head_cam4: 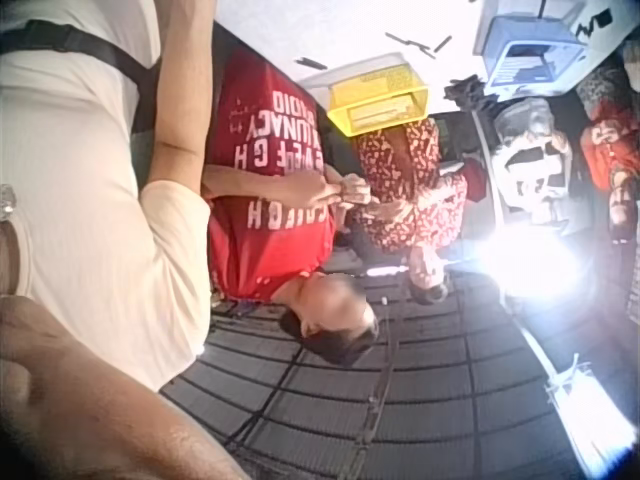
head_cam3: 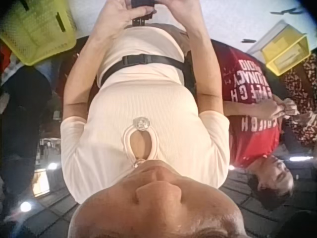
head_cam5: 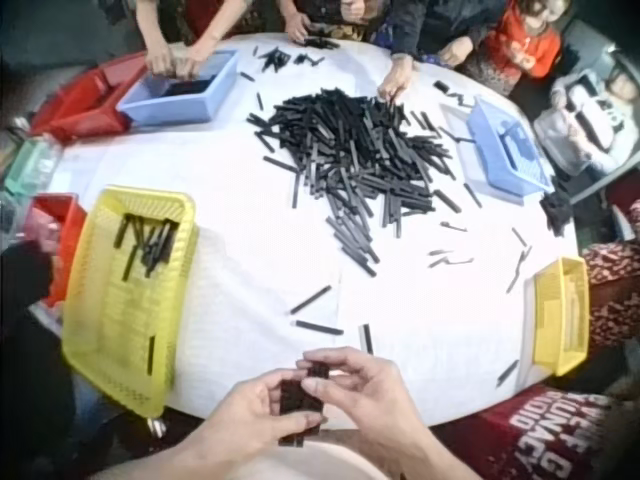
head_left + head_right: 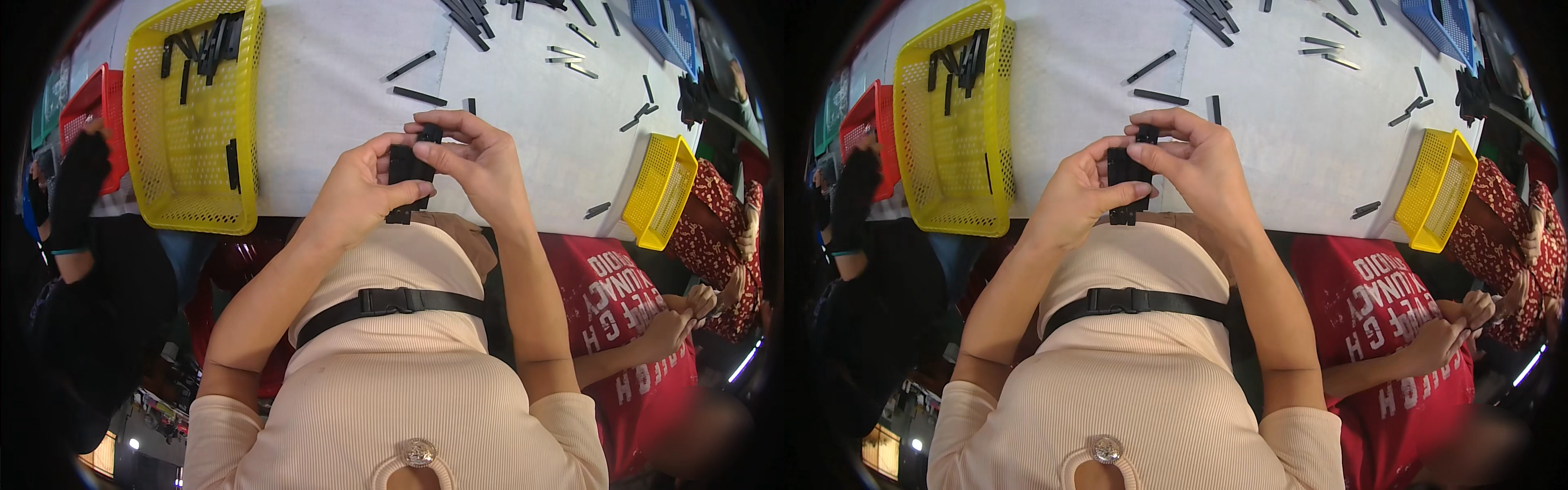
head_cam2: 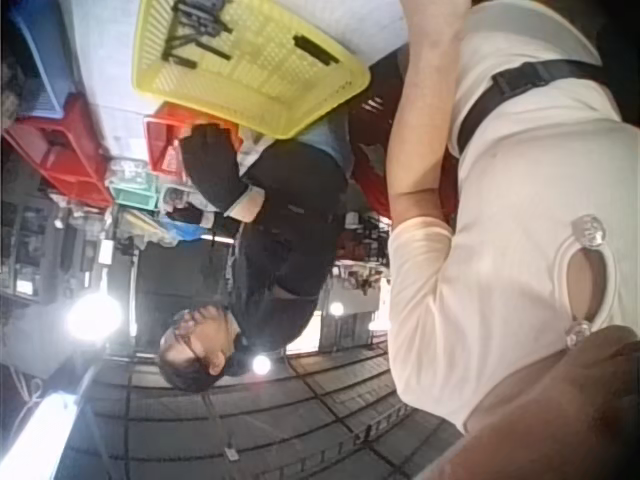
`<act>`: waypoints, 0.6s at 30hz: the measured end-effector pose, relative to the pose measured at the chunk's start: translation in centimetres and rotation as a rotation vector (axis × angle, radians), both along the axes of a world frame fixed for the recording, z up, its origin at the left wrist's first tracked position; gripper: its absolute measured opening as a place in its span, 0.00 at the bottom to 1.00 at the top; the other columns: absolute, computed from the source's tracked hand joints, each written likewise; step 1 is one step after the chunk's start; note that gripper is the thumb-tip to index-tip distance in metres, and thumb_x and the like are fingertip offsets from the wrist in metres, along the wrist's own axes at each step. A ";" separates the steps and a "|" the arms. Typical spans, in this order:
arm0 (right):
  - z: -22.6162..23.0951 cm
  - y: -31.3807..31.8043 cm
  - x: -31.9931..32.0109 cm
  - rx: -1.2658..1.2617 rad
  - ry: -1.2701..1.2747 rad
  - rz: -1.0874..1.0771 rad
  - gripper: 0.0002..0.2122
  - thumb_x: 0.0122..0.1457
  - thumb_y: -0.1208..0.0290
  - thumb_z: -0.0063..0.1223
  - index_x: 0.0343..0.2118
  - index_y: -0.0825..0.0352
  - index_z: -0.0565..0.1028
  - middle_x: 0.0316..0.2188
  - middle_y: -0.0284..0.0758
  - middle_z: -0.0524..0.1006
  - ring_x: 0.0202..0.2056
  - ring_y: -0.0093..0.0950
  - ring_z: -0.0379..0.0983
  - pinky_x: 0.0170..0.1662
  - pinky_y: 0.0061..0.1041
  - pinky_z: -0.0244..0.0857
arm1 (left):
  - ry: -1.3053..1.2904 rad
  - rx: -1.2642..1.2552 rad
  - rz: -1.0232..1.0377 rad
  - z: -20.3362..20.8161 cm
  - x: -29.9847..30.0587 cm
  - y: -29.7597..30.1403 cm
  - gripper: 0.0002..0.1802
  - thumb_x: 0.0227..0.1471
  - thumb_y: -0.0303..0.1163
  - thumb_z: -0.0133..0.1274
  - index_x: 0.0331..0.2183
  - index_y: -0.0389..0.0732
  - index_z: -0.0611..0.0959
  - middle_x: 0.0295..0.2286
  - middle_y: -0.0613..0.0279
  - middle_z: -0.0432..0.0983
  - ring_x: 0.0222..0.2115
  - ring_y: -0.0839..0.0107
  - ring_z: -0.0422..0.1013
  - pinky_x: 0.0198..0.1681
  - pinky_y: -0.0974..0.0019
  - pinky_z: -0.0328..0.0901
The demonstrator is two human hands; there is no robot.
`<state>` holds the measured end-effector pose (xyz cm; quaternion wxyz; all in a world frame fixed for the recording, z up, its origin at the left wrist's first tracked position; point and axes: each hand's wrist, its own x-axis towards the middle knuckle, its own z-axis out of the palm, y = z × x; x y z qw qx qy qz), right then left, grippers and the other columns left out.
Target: The person selects small black plastic parts from a pile and inserts them into a larger black rectangular housing.
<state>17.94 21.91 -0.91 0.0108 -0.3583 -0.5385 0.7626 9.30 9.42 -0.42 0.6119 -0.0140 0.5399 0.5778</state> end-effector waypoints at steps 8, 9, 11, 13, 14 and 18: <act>1.0 0.6 0.0 -0.104 -0.054 0.008 0.10 0.52 0.76 0.49 0.37 0.72 0.71 0.31 0.38 0.75 0.34 0.23 0.72 0.34 0.20 0.69 | -0.046 0.002 0.022 0.2 0.3 -0.1 0.21 0.40 0.16 0.53 0.40 0.31 0.70 0.31 0.60 0.72 0.31 0.76 0.71 0.35 0.75 0.67; 0.9 0.5 0.1 -0.082 -0.021 0.017 0.10 0.52 0.76 0.49 0.38 0.72 0.71 0.32 0.38 0.75 0.34 0.23 0.72 0.34 0.20 0.68 | -0.042 0.005 0.039 0.3 0.4 0.0 0.21 0.40 0.16 0.53 0.40 0.31 0.69 0.31 0.60 0.72 0.31 0.76 0.71 0.35 0.75 0.67; 0.4 0.0 0.4 -0.039 0.045 0.035 0.10 0.52 0.76 0.49 0.38 0.72 0.71 0.32 0.38 0.75 0.35 0.23 0.72 0.35 0.19 0.68 | -0.034 -0.003 0.034 0.3 0.4 0.1 0.22 0.40 0.16 0.53 0.41 0.31 0.69 0.31 0.59 0.72 0.31 0.75 0.71 0.36 0.74 0.67; 0.1 0.4 0.5 0.028 0.030 0.084 0.11 0.52 0.76 0.50 0.38 0.72 0.71 0.33 0.38 0.75 0.34 0.22 0.72 0.35 0.19 0.67 | -0.025 -0.024 -0.009 0.1 0.3 0.0 0.23 0.40 0.16 0.53 0.42 0.31 0.68 0.32 0.59 0.72 0.31 0.75 0.71 0.36 0.74 0.68; 0.1 0.6 0.5 0.061 0.022 0.108 0.11 0.51 0.77 0.50 0.38 0.72 0.71 0.33 0.38 0.75 0.34 0.22 0.71 0.36 0.18 0.66 | -0.015 -0.022 0.001 0.1 0.3 0.0 0.23 0.40 0.16 0.53 0.42 0.31 0.68 0.31 0.59 0.72 0.31 0.75 0.71 0.36 0.74 0.68; 0.3 0.4 0.4 0.014 0.000 0.079 0.11 0.50 0.77 0.51 0.39 0.72 0.71 0.32 0.38 0.75 0.32 0.21 0.71 0.34 0.18 0.66 | -0.044 0.001 0.030 0.1 0.3 -0.1 0.23 0.40 0.16 0.53 0.41 0.31 0.69 0.31 0.59 0.72 0.31 0.74 0.71 0.36 0.74 0.68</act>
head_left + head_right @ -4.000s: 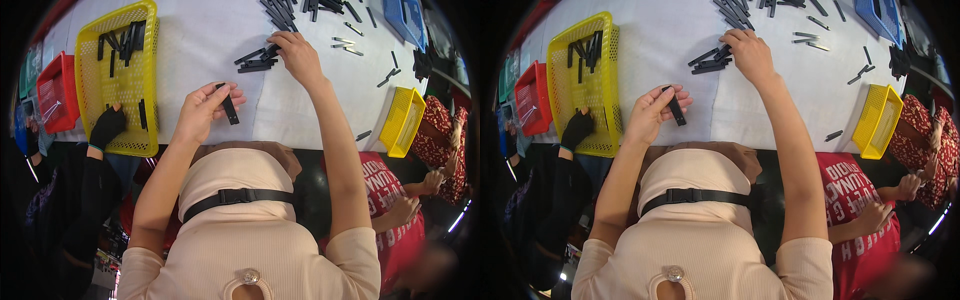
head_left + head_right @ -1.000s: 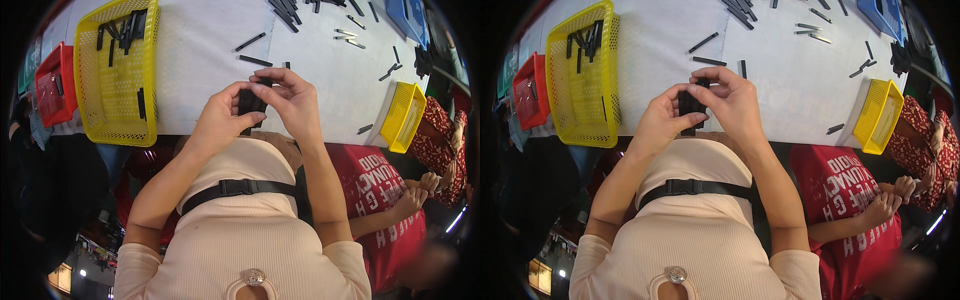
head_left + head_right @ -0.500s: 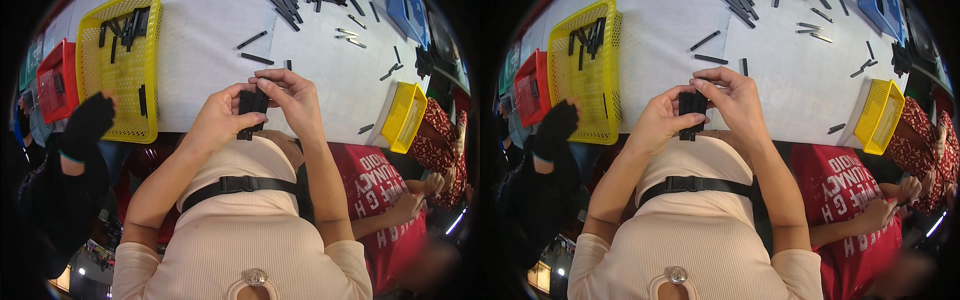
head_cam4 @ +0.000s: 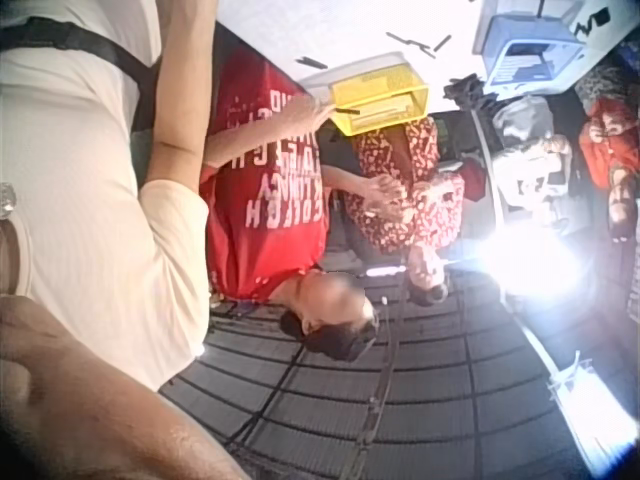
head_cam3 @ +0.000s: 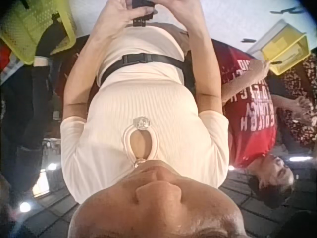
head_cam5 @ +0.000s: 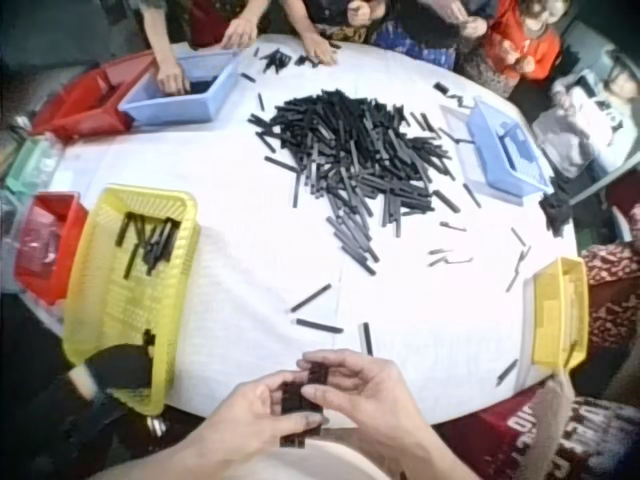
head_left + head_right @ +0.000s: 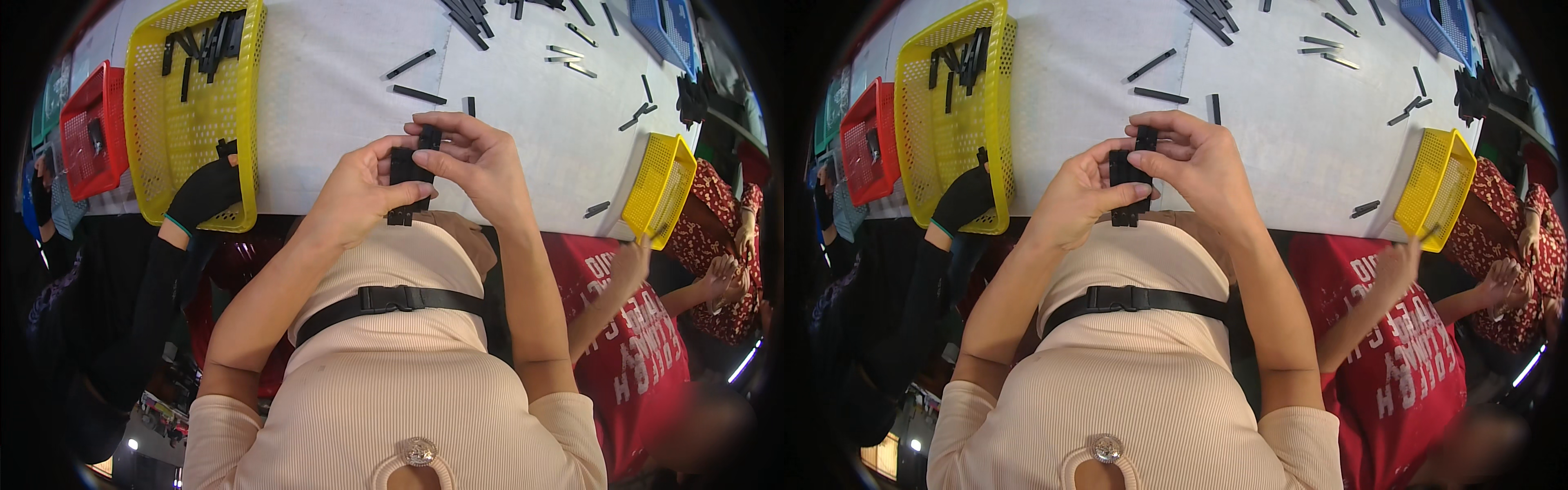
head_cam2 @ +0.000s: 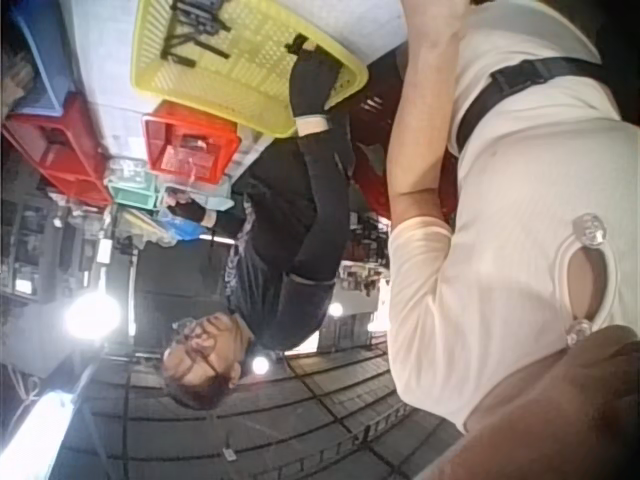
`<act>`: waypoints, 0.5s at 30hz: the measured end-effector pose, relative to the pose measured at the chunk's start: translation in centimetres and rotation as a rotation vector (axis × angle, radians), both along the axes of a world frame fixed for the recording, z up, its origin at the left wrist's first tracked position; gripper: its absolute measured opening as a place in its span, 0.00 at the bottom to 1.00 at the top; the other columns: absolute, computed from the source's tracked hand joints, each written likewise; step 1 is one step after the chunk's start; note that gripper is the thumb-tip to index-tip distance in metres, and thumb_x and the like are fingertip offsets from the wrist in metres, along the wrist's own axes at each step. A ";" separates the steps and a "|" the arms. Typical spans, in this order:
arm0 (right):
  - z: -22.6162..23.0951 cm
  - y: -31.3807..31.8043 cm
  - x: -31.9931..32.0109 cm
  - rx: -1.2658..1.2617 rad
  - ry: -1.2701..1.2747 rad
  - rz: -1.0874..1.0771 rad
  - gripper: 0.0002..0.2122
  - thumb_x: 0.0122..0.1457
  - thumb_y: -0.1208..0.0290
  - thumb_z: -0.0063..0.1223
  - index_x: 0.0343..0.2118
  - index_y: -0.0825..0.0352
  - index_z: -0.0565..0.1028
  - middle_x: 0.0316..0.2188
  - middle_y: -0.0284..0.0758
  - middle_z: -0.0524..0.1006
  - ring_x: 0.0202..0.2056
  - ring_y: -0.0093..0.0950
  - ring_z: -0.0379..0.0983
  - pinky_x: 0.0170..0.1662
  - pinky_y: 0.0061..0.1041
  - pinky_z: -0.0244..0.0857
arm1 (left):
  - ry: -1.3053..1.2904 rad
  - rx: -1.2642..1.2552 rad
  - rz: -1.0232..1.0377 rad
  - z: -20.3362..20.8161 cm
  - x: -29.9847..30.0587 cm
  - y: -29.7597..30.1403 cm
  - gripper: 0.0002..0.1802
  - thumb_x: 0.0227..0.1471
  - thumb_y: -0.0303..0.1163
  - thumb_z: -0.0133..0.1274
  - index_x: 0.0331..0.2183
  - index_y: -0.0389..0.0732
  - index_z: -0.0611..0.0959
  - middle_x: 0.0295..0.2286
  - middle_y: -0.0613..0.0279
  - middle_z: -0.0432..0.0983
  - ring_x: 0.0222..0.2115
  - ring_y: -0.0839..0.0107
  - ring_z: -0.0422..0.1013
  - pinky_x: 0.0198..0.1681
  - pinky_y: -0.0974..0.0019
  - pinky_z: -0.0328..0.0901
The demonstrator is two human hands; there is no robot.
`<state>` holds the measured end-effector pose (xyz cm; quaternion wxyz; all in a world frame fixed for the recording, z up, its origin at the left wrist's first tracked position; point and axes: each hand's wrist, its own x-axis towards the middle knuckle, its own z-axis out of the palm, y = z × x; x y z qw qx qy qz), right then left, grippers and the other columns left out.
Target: The person selects small black plastic parts from a pile and inserts them into a larger black rectangular housing.
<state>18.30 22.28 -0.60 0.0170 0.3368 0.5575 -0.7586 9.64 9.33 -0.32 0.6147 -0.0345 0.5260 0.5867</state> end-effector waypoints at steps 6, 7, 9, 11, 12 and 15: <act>0.3 -0.5 -0.4 -0.017 -0.022 -0.038 0.10 0.50 0.79 0.51 0.37 0.74 0.71 0.32 0.38 0.75 0.32 0.22 0.72 0.35 0.19 0.67 | -0.041 0.022 -0.007 -0.3 -0.2 -0.5 0.23 0.40 0.15 0.53 0.42 0.31 0.68 0.32 0.59 0.72 0.32 0.74 0.71 0.36 0.74 0.68; 0.4 -1.0 -0.4 -0.023 0.003 -0.054 0.10 0.50 0.79 0.51 0.36 0.74 0.72 0.30 0.37 0.75 0.31 0.21 0.72 0.34 0.18 0.67 | -0.033 0.019 -0.004 -0.4 -0.2 -0.7 0.23 0.40 0.15 0.53 0.42 0.31 0.68 0.32 0.59 0.72 0.32 0.74 0.71 0.37 0.74 0.68; 0.2 -1.5 -0.3 0.000 0.024 -0.071 0.09 0.51 0.77 0.51 0.35 0.74 0.72 0.28 0.36 0.75 0.30 0.20 0.71 0.32 0.17 0.66 | -0.031 0.024 -0.004 -0.6 -0.2 -0.9 0.25 0.41 0.15 0.52 0.44 0.32 0.66 0.34 0.56 0.72 0.32 0.72 0.72 0.37 0.73 0.67; 0.0 -1.7 -0.3 0.061 0.017 -0.073 0.08 0.52 0.75 0.50 0.33 0.74 0.73 0.26 0.35 0.75 0.30 0.20 0.71 0.32 0.17 0.65 | -0.048 0.040 -0.026 -1.0 -0.1 -1.2 0.26 0.41 0.16 0.52 0.45 0.32 0.65 0.34 0.55 0.72 0.32 0.71 0.72 0.38 0.71 0.67; -0.3 -1.7 -0.1 0.088 0.014 -0.043 0.08 0.52 0.74 0.51 0.32 0.73 0.74 0.26 0.35 0.75 0.30 0.20 0.71 0.32 0.18 0.65 | -0.065 0.054 -0.048 -1.1 -0.1 -1.5 0.26 0.41 0.16 0.52 0.45 0.32 0.65 0.34 0.55 0.72 0.32 0.71 0.72 0.38 0.71 0.67; -1.8 -0.8 0.1 0.241 -0.029 0.044 0.08 0.52 0.71 0.51 0.30 0.71 0.75 0.26 0.35 0.76 0.30 0.19 0.71 0.33 0.20 0.65 | -0.057 0.077 -0.167 -1.2 -0.8 -2.6 0.27 0.39 0.17 0.54 0.45 0.33 0.65 0.34 0.55 0.72 0.33 0.71 0.71 0.39 0.70 0.66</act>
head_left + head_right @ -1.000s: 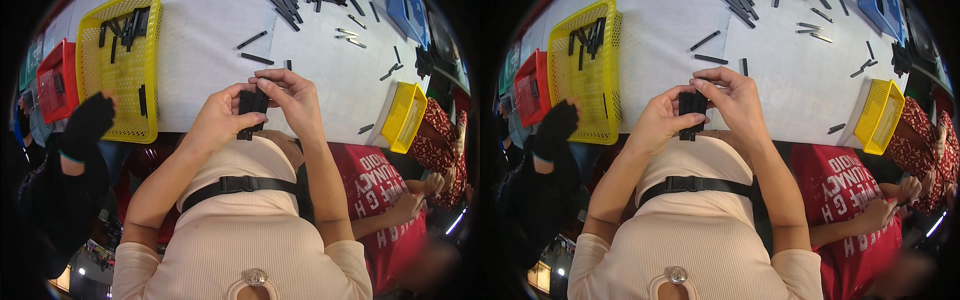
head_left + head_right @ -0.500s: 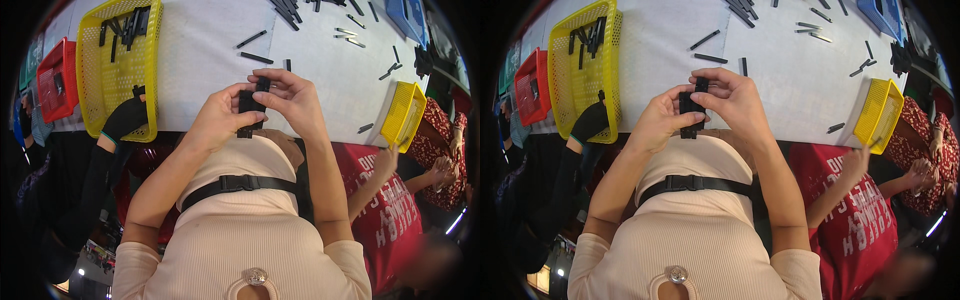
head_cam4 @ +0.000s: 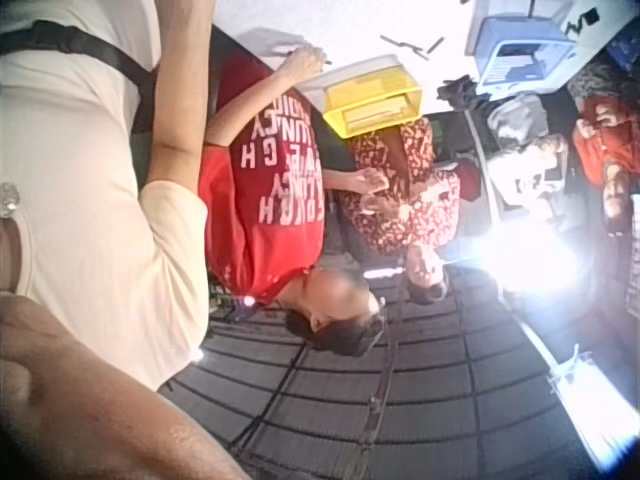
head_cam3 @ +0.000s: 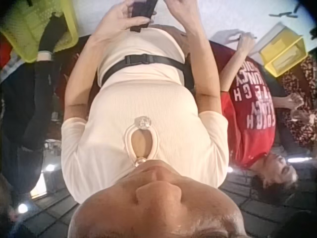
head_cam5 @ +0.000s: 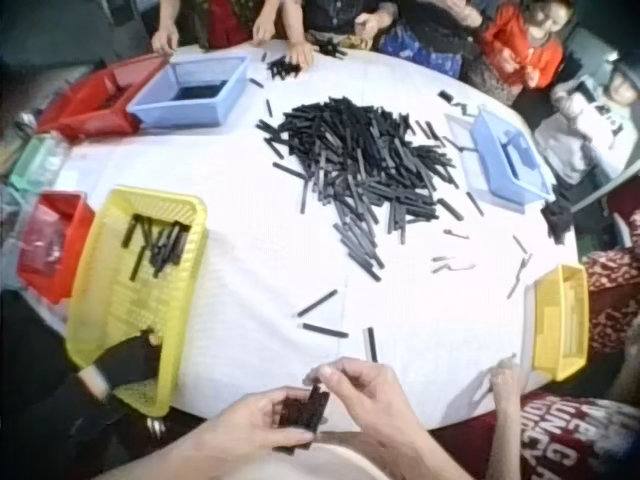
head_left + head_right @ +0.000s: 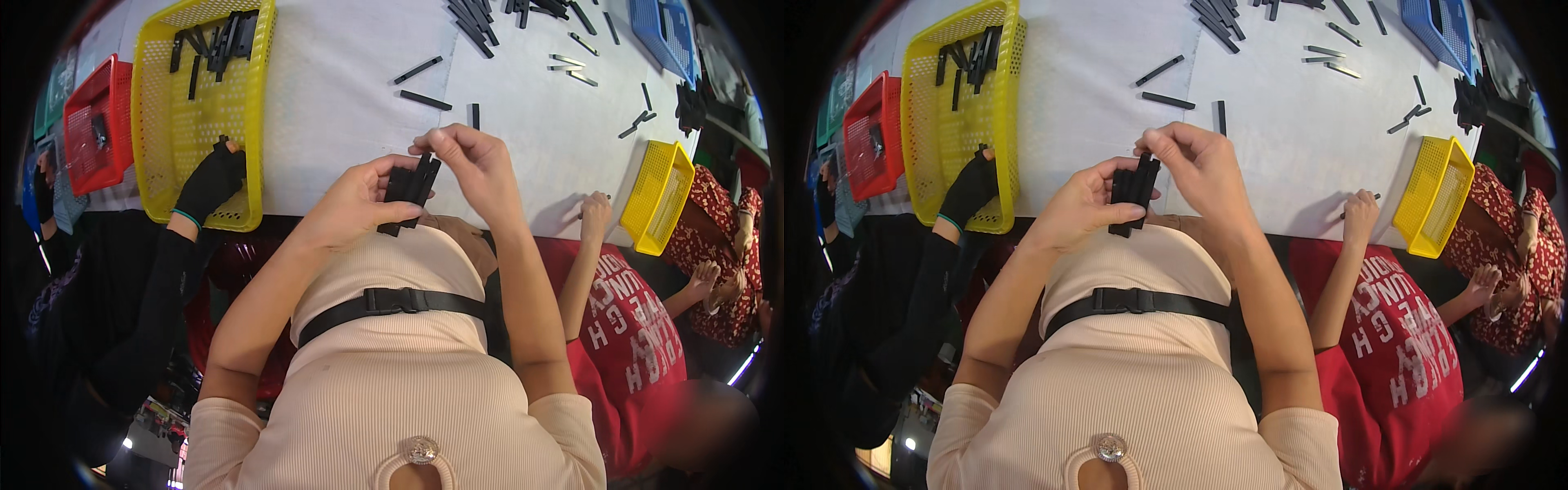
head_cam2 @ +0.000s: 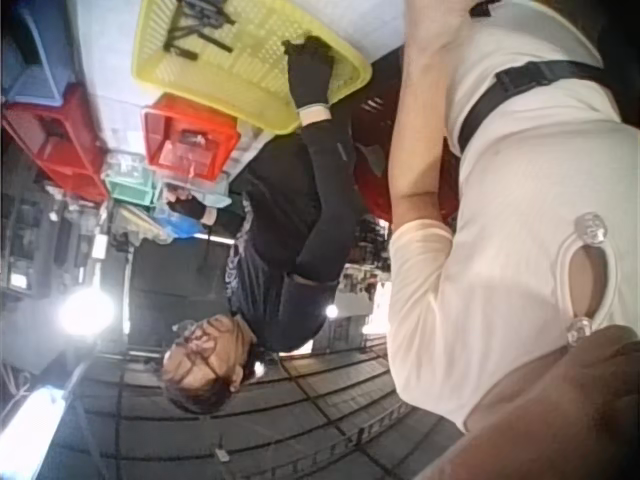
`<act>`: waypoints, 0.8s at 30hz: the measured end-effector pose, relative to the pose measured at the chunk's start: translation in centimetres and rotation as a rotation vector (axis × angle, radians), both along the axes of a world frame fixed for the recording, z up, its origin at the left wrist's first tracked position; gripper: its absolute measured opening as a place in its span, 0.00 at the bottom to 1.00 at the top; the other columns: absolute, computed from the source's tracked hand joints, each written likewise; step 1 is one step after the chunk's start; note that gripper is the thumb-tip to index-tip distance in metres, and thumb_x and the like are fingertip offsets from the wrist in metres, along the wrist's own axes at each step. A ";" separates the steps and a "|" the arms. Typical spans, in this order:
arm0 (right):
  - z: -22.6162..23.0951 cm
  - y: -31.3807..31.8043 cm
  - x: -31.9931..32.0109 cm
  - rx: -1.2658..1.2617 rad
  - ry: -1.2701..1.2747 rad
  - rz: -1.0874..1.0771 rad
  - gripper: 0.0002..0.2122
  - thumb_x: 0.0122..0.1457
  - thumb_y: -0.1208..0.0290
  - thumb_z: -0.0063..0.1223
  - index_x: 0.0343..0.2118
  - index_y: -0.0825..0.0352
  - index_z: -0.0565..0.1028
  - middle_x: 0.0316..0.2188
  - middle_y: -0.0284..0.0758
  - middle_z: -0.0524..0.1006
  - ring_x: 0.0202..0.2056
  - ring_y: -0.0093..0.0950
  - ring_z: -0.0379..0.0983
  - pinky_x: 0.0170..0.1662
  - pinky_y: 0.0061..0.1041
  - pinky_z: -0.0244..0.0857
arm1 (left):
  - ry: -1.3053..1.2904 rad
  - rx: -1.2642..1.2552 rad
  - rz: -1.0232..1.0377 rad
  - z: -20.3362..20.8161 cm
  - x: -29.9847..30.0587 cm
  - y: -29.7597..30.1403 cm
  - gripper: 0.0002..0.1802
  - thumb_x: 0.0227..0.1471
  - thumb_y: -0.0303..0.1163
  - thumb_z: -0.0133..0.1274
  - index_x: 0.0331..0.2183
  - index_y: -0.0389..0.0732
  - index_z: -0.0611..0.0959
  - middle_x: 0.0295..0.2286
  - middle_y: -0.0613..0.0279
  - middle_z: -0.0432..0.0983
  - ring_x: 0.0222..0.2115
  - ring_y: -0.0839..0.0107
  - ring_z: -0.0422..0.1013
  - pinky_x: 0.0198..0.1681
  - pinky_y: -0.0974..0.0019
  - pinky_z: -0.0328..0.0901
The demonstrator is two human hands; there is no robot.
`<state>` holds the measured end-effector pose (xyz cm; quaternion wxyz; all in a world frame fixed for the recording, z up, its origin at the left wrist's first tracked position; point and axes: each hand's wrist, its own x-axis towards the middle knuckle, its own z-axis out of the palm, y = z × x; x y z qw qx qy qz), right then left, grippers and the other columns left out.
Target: The person selects small black plastic parts from a pile and inserts them into a larger black rectangular housing.
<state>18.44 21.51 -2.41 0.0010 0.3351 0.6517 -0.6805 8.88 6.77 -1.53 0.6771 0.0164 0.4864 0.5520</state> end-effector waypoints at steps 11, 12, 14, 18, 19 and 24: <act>-8.4 4.1 -4.1 1.137 0.034 0.406 0.05 0.43 0.74 0.54 0.25 0.62 0.72 0.26 0.28 0.70 0.30 0.27 0.67 0.29 0.26 0.64 | 0.014 0.157 -0.014 -2.0 0.4 -2.0 0.24 0.41 0.18 0.51 0.43 0.37 0.66 0.32 0.62 0.67 0.33 0.74 0.67 0.40 0.70 0.63; -8.1 4.5 -4.8 1.140 0.083 0.395 0.05 0.43 0.75 0.54 0.25 0.61 0.72 0.25 0.28 0.69 0.30 0.27 0.67 0.29 0.26 0.65 | -0.015 0.146 0.007 -2.2 0.8 -2.1 0.24 0.42 0.18 0.50 0.44 0.38 0.65 0.32 0.62 0.67 0.32 0.74 0.67 0.40 0.70 0.63; -8.1 5.4 -6.7 1.179 0.101 0.423 0.04 0.44 0.75 0.53 0.25 0.62 0.72 0.26 0.28 0.69 0.31 0.26 0.67 0.30 0.26 0.65 | -0.070 0.124 0.050 -2.5 1.3 -2.1 0.23 0.45 0.19 0.49 0.45 0.38 0.65 0.32 0.62 0.67 0.32 0.74 0.67 0.39 0.70 0.63; -9.2 7.1 -8.2 1.206 0.096 0.559 0.04 0.44 0.73 0.54 0.24 0.63 0.71 0.28 0.28 0.70 0.32 0.27 0.68 0.31 0.25 0.66 | -0.012 0.108 0.083 -2.2 1.8 -2.0 0.23 0.47 0.20 0.47 0.47 0.39 0.64 0.32 0.62 0.67 0.32 0.74 0.68 0.39 0.71 0.63; -9.2 7.4 -7.8 1.196 0.069 0.592 0.05 0.44 0.72 0.54 0.25 0.62 0.71 0.28 0.28 0.69 0.33 0.28 0.68 0.31 0.26 0.65 | -0.014 0.100 0.100 -2.4 1.8 -2.0 0.23 0.47 0.20 0.47 0.47 0.38 0.64 0.32 0.62 0.67 0.32 0.74 0.68 0.39 0.71 0.64; -8.3 6.1 -4.6 1.187 -0.034 0.592 0.10 0.43 0.70 0.57 0.29 0.63 0.72 0.26 0.30 0.70 0.29 0.27 0.69 0.30 0.25 0.64 | -0.065 -0.008 0.178 -2.9 1.3 -2.2 0.21 0.48 0.22 0.46 0.46 0.36 0.65 0.36 0.59 0.68 0.34 0.73 0.68 0.39 0.71 0.64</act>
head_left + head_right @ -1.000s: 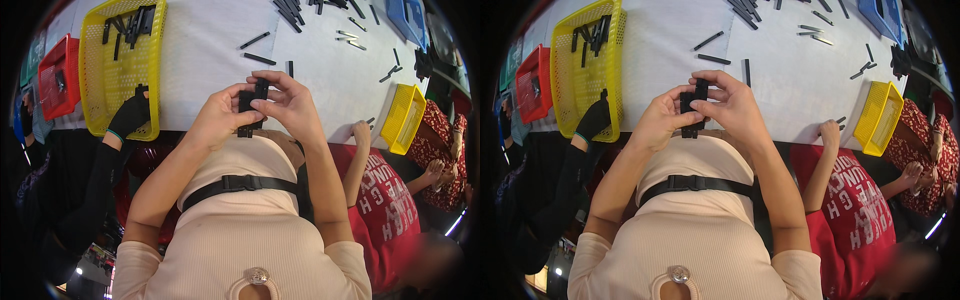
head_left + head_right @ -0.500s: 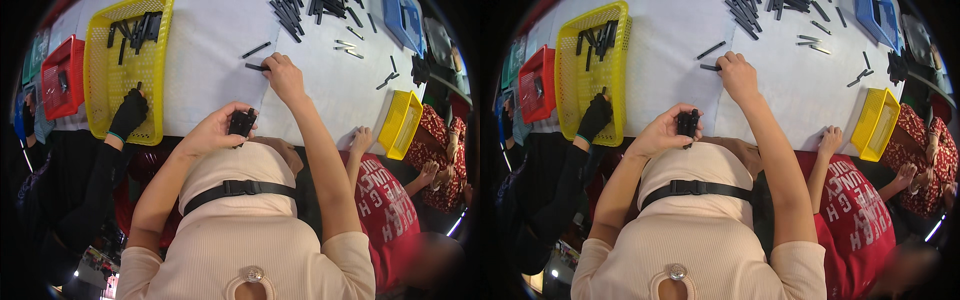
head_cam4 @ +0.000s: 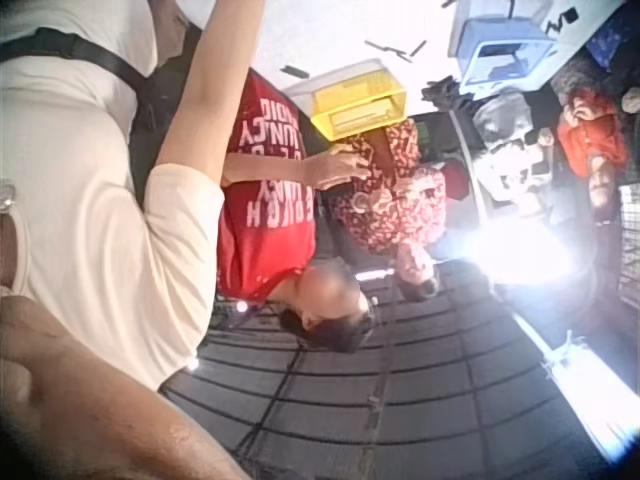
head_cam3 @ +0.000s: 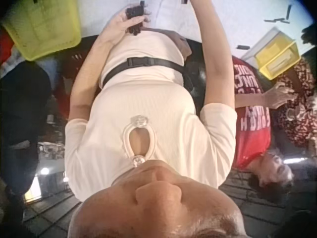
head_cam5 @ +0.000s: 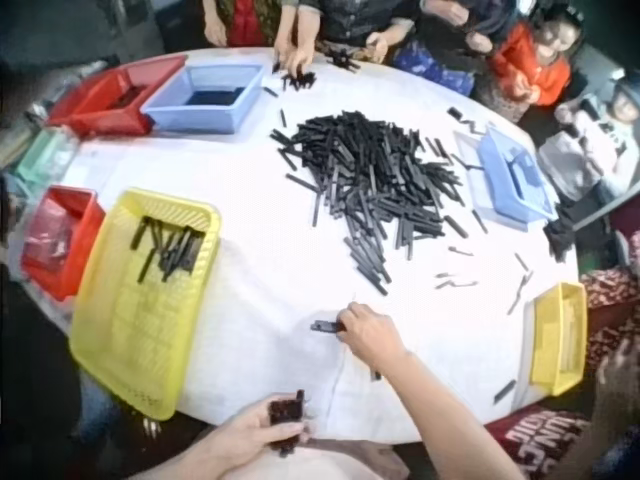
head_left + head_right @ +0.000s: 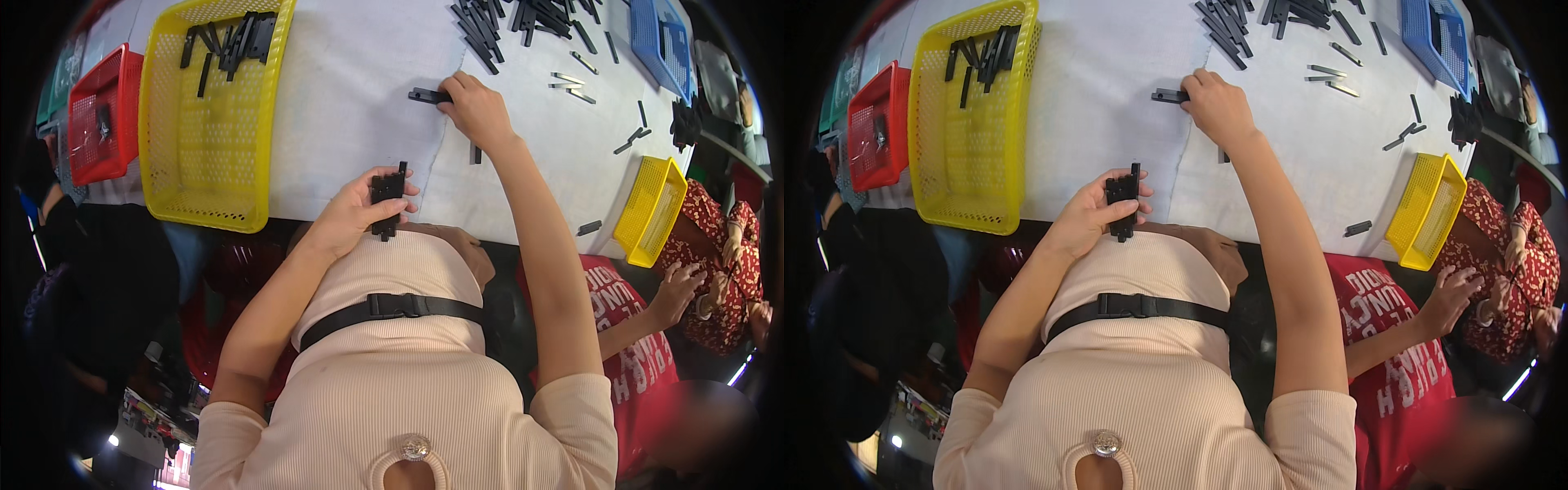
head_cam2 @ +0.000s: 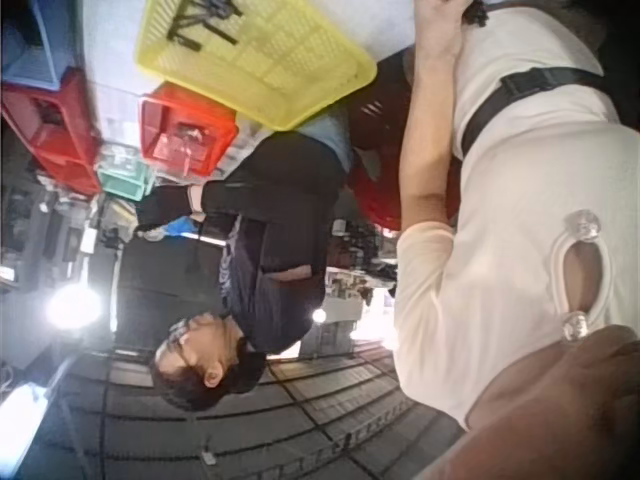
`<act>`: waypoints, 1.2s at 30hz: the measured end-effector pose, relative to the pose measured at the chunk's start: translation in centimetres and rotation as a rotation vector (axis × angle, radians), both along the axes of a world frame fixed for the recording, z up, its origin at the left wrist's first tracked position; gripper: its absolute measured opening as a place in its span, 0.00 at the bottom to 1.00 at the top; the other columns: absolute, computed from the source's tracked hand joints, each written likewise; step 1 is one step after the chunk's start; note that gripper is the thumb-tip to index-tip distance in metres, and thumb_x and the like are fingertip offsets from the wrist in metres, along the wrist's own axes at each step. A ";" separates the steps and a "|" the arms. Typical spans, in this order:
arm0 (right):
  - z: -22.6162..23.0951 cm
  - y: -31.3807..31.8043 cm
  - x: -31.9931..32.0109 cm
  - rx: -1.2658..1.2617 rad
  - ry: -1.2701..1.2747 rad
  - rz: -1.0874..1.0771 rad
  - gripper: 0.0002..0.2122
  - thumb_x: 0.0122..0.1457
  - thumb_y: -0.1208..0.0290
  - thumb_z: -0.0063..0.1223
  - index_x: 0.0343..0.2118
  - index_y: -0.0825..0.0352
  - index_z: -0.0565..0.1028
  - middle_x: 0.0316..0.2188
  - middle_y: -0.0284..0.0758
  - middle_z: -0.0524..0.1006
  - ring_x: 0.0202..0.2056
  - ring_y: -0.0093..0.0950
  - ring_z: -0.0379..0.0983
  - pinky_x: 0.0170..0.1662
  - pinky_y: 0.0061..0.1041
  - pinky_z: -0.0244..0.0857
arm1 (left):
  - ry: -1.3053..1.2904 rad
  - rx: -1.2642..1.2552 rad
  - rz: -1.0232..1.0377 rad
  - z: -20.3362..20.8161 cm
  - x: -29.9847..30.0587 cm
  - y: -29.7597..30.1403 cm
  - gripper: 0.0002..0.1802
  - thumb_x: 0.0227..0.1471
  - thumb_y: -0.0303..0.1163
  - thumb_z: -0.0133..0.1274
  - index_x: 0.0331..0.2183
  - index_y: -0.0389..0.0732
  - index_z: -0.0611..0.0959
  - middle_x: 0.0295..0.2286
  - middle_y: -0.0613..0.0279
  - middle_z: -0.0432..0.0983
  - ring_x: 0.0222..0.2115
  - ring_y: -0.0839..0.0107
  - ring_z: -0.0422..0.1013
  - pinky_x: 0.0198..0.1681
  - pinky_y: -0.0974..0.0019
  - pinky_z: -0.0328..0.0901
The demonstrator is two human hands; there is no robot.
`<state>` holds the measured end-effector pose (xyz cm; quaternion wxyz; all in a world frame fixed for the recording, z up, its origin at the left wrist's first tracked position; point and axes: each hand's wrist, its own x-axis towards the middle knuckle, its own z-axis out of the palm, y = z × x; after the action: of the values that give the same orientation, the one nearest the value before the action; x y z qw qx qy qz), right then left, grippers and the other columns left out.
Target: The person selects small black plastic parts from a pile and inserts them into a larger black rectangular housing.
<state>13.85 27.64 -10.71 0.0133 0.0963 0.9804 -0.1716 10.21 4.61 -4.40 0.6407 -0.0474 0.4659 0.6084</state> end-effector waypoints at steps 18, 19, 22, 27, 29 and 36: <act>9.8 -10.2 7.2 -1.200 -0.358 -0.810 0.10 0.46 0.74 0.57 0.30 0.75 0.71 0.21 0.34 0.74 0.20 0.17 0.69 0.22 0.15 0.63 | -0.056 0.027 0.111 0.3 1.0 0.5 0.23 0.45 0.20 0.50 0.45 0.37 0.65 0.38 0.59 0.69 0.38 0.74 0.67 0.41 0.71 0.64; 9.8 -10.5 7.3 -1.157 -0.365 -0.776 0.10 0.46 0.75 0.57 0.29 0.75 0.72 0.21 0.34 0.74 0.20 0.17 0.69 0.23 0.16 0.63 | -0.053 0.040 0.104 0.4 0.9 0.5 0.23 0.45 0.20 0.50 0.45 0.38 0.65 0.38 0.59 0.69 0.38 0.74 0.67 0.41 0.71 0.64; 10.1 -10.7 7.3 -1.057 -0.345 -0.691 0.10 0.45 0.74 0.57 0.30 0.73 0.73 0.21 0.35 0.75 0.20 0.20 0.70 0.24 0.18 0.64 | -0.024 0.064 0.065 -0.1 1.0 0.5 0.24 0.44 0.19 0.51 0.45 0.38 0.66 0.37 0.59 0.70 0.38 0.74 0.67 0.41 0.71 0.64; 11.9 -8.6 6.6 -0.631 -0.307 -0.458 0.11 0.48 0.68 0.55 0.30 0.70 0.75 0.25 0.37 0.75 0.23 0.27 0.72 0.27 0.23 0.65 | -0.034 0.072 -0.046 -0.6 0.4 0.9 0.24 0.42 0.18 0.52 0.45 0.38 0.66 0.35 0.60 0.70 0.36 0.73 0.69 0.41 0.70 0.65; 12.8 -8.2 5.2 -0.445 -0.119 -0.541 0.11 0.49 0.65 0.53 0.29 0.68 0.76 0.28 0.37 0.74 0.25 0.30 0.72 0.29 0.25 0.65 | -0.072 0.089 -0.109 -0.6 0.4 1.0 0.24 0.42 0.18 0.52 0.44 0.37 0.66 0.34 0.60 0.71 0.35 0.72 0.70 0.40 0.71 0.65; 4.8 -2.0 2.9 -0.540 0.006 -0.377 0.07 0.47 0.68 0.53 0.27 0.66 0.76 0.29 0.34 0.74 0.26 0.33 0.71 0.31 0.29 0.64 | -0.129 0.018 -0.179 -2.1 0.2 1.6 0.20 0.44 0.18 0.50 0.41 0.35 0.66 0.31 0.60 0.70 0.30 0.71 0.70 0.37 0.69 0.66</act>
<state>16.70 25.61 -5.91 0.0035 0.2688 0.8643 -0.4252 10.42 6.25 -6.47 0.7216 -0.0390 0.4205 0.5486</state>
